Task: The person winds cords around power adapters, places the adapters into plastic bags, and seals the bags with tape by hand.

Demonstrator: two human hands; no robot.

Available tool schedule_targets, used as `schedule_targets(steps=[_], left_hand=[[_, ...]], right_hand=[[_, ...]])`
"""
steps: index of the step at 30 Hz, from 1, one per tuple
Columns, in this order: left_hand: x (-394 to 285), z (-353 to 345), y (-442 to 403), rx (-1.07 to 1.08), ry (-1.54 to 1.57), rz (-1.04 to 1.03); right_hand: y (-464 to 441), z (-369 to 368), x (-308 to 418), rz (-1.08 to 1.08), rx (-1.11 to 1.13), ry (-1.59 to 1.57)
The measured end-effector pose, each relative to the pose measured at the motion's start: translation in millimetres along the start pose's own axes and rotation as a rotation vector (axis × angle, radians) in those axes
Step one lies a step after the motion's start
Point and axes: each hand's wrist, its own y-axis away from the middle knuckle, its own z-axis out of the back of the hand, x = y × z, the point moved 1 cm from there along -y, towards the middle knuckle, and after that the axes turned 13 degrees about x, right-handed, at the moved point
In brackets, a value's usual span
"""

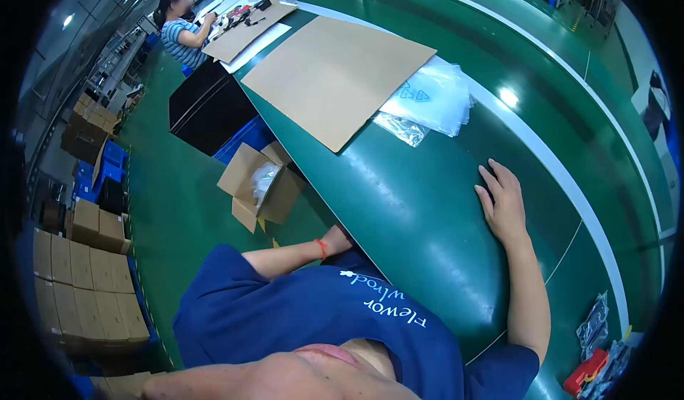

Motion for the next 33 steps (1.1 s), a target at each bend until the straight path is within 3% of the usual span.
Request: schedule_targets(steps=[1, 3, 12, 23, 25, 29, 33], left_hand=[[14, -11, -19, 0.056, 0.011, 0.01], [-8, 0, -38, 0.002, -0.031, -0.167], [-35, 9, -50, -0.028, -0.019, -0.078], [-77, 23, -4, 0.127, -0.043, -0.11], [-96, 45, 23, 0.385, -0.11, 0.172], [-98, 39, 35, 0.409, -0.008, 0.082], [-96, 40, 29, 0.424, -0.037, 0.178]], right_hand=[[-1, 1, 0, 0.015, -0.005, 0.001], [0, -1, 1, 0.0, -0.014, 0.0], [0, -6, 3, -0.004, -0.036, 0.002], [2, -4, 8, -0.034, -0.049, -0.024], [1, -3, 5, -0.036, -0.067, -0.017], [-2, -1, 0, 0.019, -0.069, 0.025], [-35, 40, 10, -0.087, 0.186, -0.137]])
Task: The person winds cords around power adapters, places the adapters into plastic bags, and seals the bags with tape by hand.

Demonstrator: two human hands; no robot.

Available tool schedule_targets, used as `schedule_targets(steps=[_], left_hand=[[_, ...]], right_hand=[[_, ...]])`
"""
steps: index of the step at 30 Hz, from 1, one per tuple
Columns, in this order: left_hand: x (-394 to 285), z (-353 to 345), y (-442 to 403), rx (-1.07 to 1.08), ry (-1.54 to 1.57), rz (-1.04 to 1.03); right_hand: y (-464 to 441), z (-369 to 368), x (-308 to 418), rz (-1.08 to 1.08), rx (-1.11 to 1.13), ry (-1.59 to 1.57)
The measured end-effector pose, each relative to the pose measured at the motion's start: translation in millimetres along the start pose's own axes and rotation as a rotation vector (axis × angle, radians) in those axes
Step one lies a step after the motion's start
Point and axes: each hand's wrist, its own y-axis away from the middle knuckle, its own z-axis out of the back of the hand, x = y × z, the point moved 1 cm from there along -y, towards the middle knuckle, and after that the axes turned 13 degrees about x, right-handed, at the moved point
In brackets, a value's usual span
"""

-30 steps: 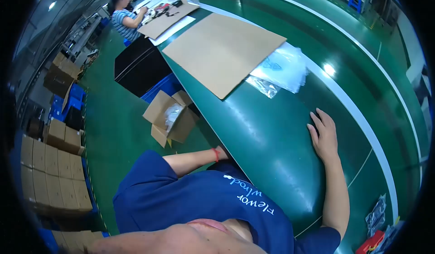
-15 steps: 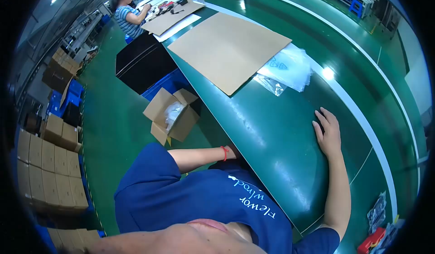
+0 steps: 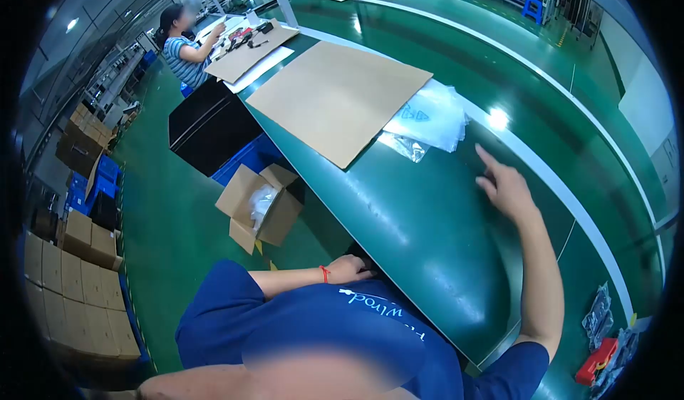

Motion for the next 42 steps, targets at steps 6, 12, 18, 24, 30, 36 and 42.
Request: schedule_targets(steps=[6, 12, 18, 24, 30, 36, 42], left_hand=[[15, 11, 17, 0.039, -0.181, -0.123], [-73, 123, 78, 0.55, 0.072, -0.509], [-145, 121, -13, 0.067, -0.068, -1.008], [-218, 51, -105, 0.103, -0.434, -1.339], [-217, 38, -117, 0.028, -0.453, -1.371], [-218, 43, -113, 0.056, -0.435, -1.349], [-218, 42, -115, 0.042, -0.405, -1.364]], right_hand=[[-57, 118, 129, 0.525, -0.642, -0.075], [-47, 123, 117, 0.618, -0.732, 0.077], [-34, -14, -88, -0.333, -0.345, 0.429], [-22, -28, -107, -0.711, -0.155, 0.351], [-26, -21, -104, -0.739, -0.107, 0.364], [-25, -24, -104, -0.738, -0.117, 0.366], [-24, -24, -105, -0.74, -0.12, 0.358]])
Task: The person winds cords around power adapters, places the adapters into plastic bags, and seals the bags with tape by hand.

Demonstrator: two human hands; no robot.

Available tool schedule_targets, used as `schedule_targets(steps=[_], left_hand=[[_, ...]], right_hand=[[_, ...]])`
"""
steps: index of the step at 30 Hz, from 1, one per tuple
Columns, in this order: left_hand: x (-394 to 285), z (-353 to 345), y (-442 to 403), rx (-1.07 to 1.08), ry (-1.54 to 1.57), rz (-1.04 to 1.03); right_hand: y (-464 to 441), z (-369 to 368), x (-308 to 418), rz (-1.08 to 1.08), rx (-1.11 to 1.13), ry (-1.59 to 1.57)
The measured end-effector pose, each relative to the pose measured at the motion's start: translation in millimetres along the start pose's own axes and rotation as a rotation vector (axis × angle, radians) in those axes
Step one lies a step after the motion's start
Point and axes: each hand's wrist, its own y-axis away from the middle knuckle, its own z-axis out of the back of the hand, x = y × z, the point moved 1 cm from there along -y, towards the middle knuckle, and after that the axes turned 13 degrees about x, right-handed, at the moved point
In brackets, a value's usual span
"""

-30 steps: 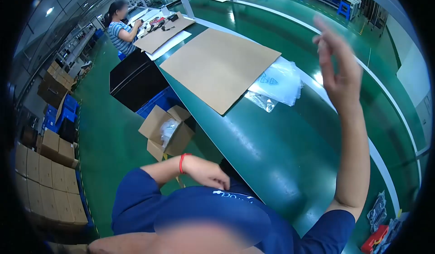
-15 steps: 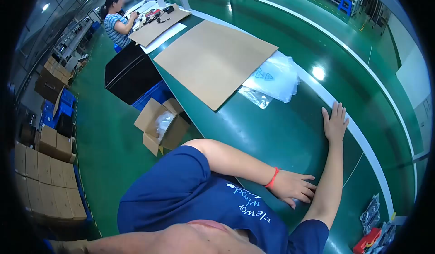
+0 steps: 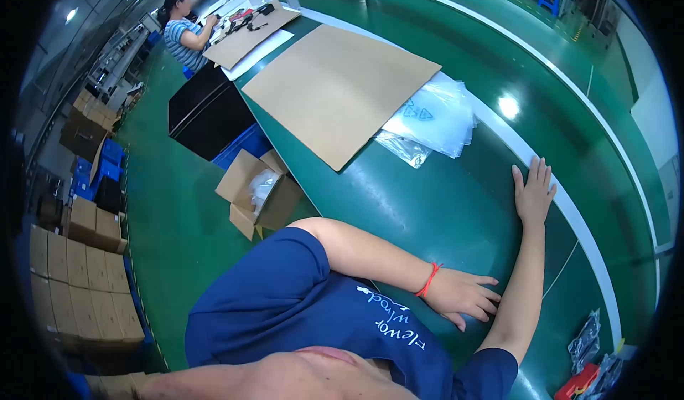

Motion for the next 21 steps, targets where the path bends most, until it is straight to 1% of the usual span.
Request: schedule_targets(steps=[10, 21], left_hand=[[10, -15, -2, -0.038, -0.035, -0.026], [11, -13, 2, -0.029, -0.037, -0.069]], right_hand=[[-4, -6, -2, -0.006, 0.004, 0.028], [-8, -10, -7, 0.008, -0.032, 0.028]])
